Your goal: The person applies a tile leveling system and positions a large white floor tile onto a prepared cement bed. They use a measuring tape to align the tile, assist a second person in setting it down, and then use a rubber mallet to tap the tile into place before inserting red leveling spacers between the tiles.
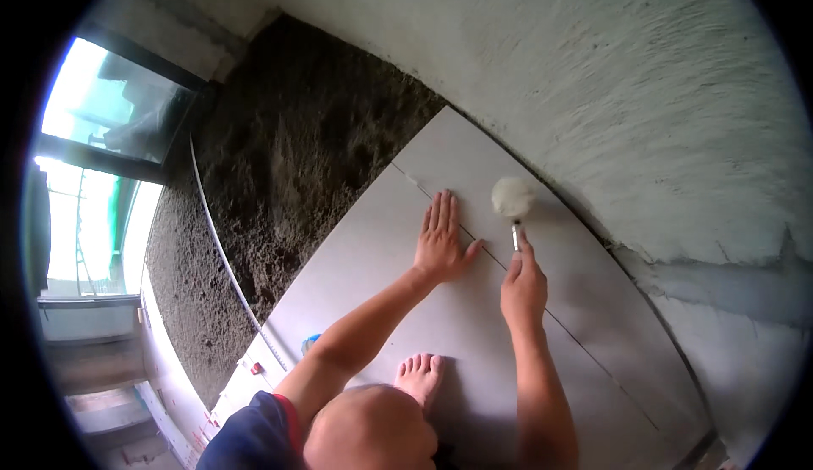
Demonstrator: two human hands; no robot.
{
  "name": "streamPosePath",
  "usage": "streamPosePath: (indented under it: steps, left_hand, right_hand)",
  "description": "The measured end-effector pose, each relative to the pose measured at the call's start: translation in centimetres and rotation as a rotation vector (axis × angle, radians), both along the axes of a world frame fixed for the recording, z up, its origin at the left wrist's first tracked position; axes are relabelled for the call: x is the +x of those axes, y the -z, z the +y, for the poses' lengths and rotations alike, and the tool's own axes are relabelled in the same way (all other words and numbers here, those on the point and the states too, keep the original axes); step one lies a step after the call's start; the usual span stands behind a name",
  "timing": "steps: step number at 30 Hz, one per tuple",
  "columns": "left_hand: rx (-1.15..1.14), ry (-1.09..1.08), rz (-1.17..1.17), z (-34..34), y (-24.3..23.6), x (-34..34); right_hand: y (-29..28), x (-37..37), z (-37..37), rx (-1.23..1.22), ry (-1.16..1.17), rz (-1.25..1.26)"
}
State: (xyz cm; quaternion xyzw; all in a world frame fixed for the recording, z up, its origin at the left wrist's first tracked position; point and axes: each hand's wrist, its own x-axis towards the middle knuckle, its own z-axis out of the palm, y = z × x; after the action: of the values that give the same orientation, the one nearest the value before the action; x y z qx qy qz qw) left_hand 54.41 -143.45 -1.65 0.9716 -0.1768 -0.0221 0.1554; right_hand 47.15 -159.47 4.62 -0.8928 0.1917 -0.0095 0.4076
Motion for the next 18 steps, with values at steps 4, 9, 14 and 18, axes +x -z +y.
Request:
streamPosePath:
  steps: [4,9,14,18]
  left_hand:
    - [-0.055,-0.004,-0.01,0.5,-0.5,0.1]
    - [-0.513,-0.242,-0.081,5.9,0.7,4.6]
    - [-0.584,-0.57,0.002,12.1,0.0,13.8]
    - [-0.572,-0.554,0.232,13.0,0.9,16.2]
  right_hand:
    - [-0.5,1.1,-0.9,0.033,-0.033,0.05]
    - [-0.5,-0.8,-1.3,0.017,-0.017,0.019]
    - [-1.5,-3.5,-0.7,0.113,0.026,0.187]
    - [-0.2,-5.8,-1.0,0.025,-0.015,0.06]
